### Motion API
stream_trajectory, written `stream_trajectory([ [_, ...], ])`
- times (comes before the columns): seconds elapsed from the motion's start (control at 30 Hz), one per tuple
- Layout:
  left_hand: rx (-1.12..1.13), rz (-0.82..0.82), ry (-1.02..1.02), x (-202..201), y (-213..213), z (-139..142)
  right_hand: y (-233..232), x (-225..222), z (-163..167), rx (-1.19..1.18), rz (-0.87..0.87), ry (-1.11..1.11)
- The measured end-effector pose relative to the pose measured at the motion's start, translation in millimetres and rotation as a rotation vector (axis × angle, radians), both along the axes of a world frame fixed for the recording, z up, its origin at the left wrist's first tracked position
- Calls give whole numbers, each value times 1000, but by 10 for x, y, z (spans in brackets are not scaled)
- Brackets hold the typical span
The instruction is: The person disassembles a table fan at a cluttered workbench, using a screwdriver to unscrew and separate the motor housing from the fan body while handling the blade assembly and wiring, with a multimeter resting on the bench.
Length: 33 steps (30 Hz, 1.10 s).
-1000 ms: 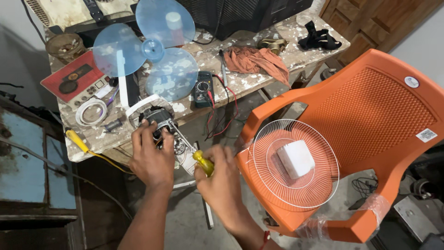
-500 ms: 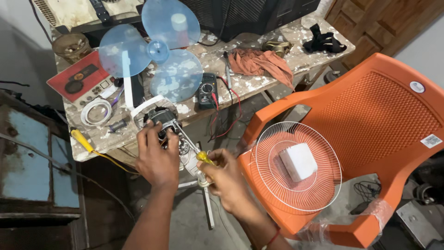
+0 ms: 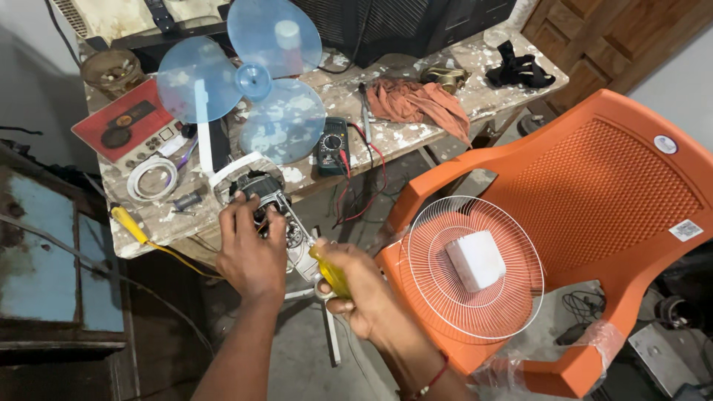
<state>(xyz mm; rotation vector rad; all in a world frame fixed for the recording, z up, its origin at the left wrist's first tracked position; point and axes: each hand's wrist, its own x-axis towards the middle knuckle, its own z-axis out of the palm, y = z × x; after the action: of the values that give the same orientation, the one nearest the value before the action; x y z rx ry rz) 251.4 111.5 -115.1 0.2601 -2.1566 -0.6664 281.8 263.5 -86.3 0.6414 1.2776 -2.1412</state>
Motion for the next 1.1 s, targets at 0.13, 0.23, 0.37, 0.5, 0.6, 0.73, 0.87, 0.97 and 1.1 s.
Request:
stream_trajectory([
  [0.13, -1, 6, -21, 18, -10, 16, -116, 47, 172, 358, -19, 334],
  [0.23, 17, 18, -41, 15, -7, 11, -115, 2, 179, 373, -36, 418],
  [0.37, 22, 25, -40, -15, -9, -12, -25, -89, 70, 542, 75, 559],
  [0.5, 57, 50, -104, -56, 8, -1, 110, -259, -55, 135, 101, 133],
  [0.6, 40, 59, -63, -48, 36, 24, 242, -431, -108, -397, 139, -203],
  [0.73, 55, 73, -101, -45, 55, 74, 307, -507, -102, -639, 200, -304],
  [0.87, 65, 93, -149, -48, 118, 130, 227, -425, -23, -132, 154, -74],
  [0.97, 88, 108, -164, -40, 184, 174, 209, -322, 36, 312, 172, 313],
  [1.1, 79, 145, -166, -67, 209, 218, 259, -253, 19, 697, 247, 659],
])
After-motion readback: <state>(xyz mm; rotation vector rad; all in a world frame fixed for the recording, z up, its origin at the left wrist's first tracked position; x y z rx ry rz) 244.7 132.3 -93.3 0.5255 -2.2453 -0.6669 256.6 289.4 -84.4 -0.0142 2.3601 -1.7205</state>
